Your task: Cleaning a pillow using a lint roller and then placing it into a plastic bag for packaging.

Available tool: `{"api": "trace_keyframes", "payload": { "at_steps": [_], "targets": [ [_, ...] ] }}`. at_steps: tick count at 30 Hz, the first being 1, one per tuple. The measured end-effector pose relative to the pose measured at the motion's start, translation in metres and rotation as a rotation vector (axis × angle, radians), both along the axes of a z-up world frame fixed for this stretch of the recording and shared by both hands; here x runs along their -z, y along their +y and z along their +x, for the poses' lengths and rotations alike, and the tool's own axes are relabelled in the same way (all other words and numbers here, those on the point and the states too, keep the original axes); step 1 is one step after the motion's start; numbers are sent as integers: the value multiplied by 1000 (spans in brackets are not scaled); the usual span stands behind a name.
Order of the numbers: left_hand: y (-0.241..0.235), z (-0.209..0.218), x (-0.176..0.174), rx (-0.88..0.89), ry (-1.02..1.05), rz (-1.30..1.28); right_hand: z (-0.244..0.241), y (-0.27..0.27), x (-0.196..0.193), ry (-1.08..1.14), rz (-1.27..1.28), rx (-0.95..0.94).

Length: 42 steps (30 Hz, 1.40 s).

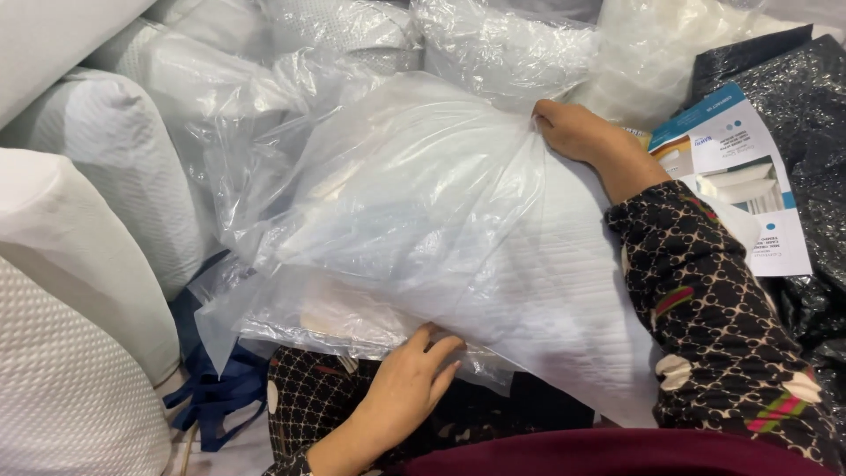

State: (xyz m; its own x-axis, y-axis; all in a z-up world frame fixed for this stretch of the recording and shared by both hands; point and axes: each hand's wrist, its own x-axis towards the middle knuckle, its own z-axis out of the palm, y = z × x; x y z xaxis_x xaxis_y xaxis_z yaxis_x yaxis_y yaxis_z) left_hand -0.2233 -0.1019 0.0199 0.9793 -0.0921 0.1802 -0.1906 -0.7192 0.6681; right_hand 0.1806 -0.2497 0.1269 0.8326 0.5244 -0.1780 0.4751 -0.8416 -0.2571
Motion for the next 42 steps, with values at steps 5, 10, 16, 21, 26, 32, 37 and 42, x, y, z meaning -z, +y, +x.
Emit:
{"api": "trace_keyframes", "payload": {
  "at_steps": [5,10,16,21,26,32,37,42],
  "targets": [
    [-2,5,6,11,-68,-39,-10,-10,-14,109,-85,116],
    [-13,7,4,10,-166,-111,-50,-14,-54,-20,486,394],
    [-44,10,1,109,-364,-82,-12,-67,-53,-253,161,271],
    [-41,15,8,88,-320,-111,-63,-71,-63,179,-89,429],
    [-43,16,15,74,-292,-174,-57,-97,-41,314,-89,506],
    [-58,16,7,77,-341,-182,-55,-103,-41,111,140,452],
    [-101,26,-4,439,-456,-131,-73,-100,-83,-58,511,487],
    [-121,58,-15,453,-223,19,-82,-104,-101,-119,850,405]
  ]
}}
